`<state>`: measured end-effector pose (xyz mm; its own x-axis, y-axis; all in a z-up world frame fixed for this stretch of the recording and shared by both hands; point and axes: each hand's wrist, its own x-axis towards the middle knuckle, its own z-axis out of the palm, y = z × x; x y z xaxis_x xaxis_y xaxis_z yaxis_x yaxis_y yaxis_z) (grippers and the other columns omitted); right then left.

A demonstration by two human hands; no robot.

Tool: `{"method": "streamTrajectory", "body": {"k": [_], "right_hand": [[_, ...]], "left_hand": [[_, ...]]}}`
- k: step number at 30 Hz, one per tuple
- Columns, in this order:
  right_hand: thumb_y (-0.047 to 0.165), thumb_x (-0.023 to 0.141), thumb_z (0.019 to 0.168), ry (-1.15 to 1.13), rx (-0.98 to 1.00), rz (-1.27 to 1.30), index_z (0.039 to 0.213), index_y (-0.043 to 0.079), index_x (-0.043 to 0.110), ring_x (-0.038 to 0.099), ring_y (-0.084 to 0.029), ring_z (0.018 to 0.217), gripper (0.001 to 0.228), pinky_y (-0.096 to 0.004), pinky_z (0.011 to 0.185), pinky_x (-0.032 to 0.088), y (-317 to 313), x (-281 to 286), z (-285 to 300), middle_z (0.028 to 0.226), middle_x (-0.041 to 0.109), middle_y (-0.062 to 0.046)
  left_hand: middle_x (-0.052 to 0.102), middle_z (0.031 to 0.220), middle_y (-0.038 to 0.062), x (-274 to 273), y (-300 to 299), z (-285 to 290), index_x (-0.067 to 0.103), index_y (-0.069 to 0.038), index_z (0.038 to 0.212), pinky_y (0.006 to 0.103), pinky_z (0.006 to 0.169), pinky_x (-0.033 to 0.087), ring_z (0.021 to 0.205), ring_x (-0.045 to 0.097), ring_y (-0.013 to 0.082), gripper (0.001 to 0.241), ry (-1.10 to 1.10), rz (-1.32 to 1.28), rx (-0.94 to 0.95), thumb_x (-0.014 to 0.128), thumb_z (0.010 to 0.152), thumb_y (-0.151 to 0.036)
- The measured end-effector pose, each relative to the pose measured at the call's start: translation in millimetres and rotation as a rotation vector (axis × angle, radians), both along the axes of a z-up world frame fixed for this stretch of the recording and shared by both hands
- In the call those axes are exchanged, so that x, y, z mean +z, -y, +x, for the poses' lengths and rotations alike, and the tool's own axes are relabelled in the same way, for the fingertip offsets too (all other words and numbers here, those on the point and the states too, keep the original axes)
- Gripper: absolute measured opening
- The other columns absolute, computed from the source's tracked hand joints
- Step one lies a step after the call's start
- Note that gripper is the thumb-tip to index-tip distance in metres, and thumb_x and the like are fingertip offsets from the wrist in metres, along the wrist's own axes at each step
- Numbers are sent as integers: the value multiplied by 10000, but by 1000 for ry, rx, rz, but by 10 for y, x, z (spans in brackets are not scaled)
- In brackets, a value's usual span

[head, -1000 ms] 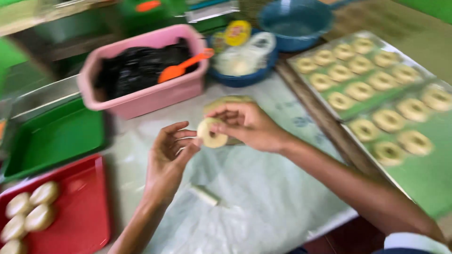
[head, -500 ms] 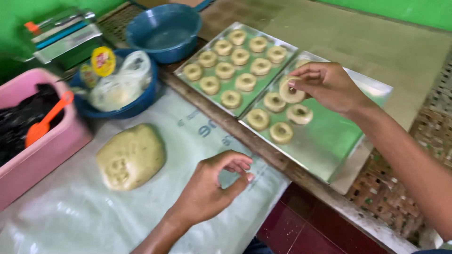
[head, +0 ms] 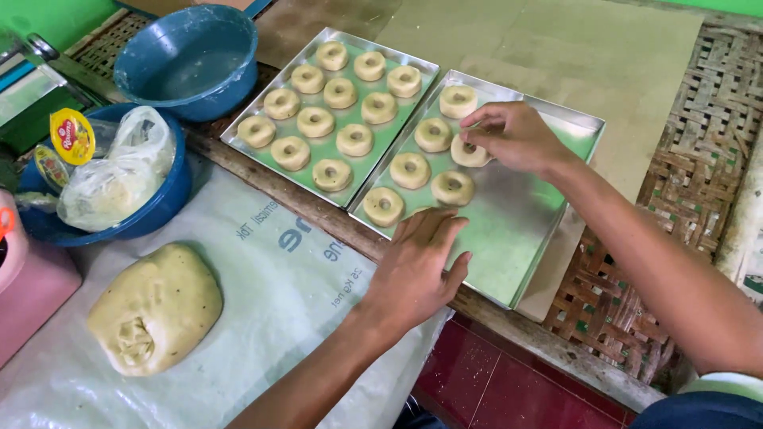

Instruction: Shaping dough into donuts using a manual cutter and placing them on a tray.

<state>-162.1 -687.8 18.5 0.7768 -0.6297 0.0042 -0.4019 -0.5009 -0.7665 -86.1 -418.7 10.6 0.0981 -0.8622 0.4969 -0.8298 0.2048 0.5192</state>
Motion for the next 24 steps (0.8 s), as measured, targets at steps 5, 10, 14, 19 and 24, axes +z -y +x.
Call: {"method": "streamTrajectory", "body": {"k": [5, 10, 14, 19, 24], "right_hand": [[227, 732, 917, 17, 16, -138, 1103, 102, 781, 743, -134, 886, 230, -291, 787, 572, -2, -49, -27, 984, 795, -73], [286, 748, 913, 7, 42, -408, 1063, 105, 805, 766, -217, 817, 242, -329, 794, 591, 48, -98, -70, 968, 784, -129], [340, 751, 912, -117, 25, -479, 1040, 114, 821, 765, -257, 779, 270, -367, 799, 597, 108, -85, -106, 952, 783, -138], [321, 742, 920, -148, 37, -480, 1055, 118, 823, 758, -260, 758, 257, -380, 789, 592, 248, -137, -166, 956, 785, -138], [200, 672, 940, 12, 26, -495, 1085, 105, 812, 760, -228, 782, 223, -351, 773, 599, 14, 149, -93, 1018, 789, -121]], "left_hand": [[594, 1366, 234, -83, 139, -35, 563, 58, 1292, 495, 1132, 387, 1325, 527, 395, 498, 93, 8, 35, 721, 890, -188], [588, 1383, 248, -60, 85, -49, 568, 57, 1293, 505, 1148, 364, 1334, 524, 406, 504, 91, 34, 41, 704, 895, -220], [573, 1385, 275, 136, -180, -73, 556, 68, 1321, 519, 1171, 355, 1333, 516, 424, 505, 18, 47, 2, 688, 947, -245], [582, 1417, 258, 429, -641, -45, 538, 49, 1378, 500, 1149, 401, 1347, 521, 420, 524, -100, 43, 4, 670, 966, -247], [587, 1429, 234, 710, -1244, 56, 504, 13, 1433, 475, 1108, 428, 1331, 543, 410, 557, -189, 101, 18, 686, 955, -207]]}}
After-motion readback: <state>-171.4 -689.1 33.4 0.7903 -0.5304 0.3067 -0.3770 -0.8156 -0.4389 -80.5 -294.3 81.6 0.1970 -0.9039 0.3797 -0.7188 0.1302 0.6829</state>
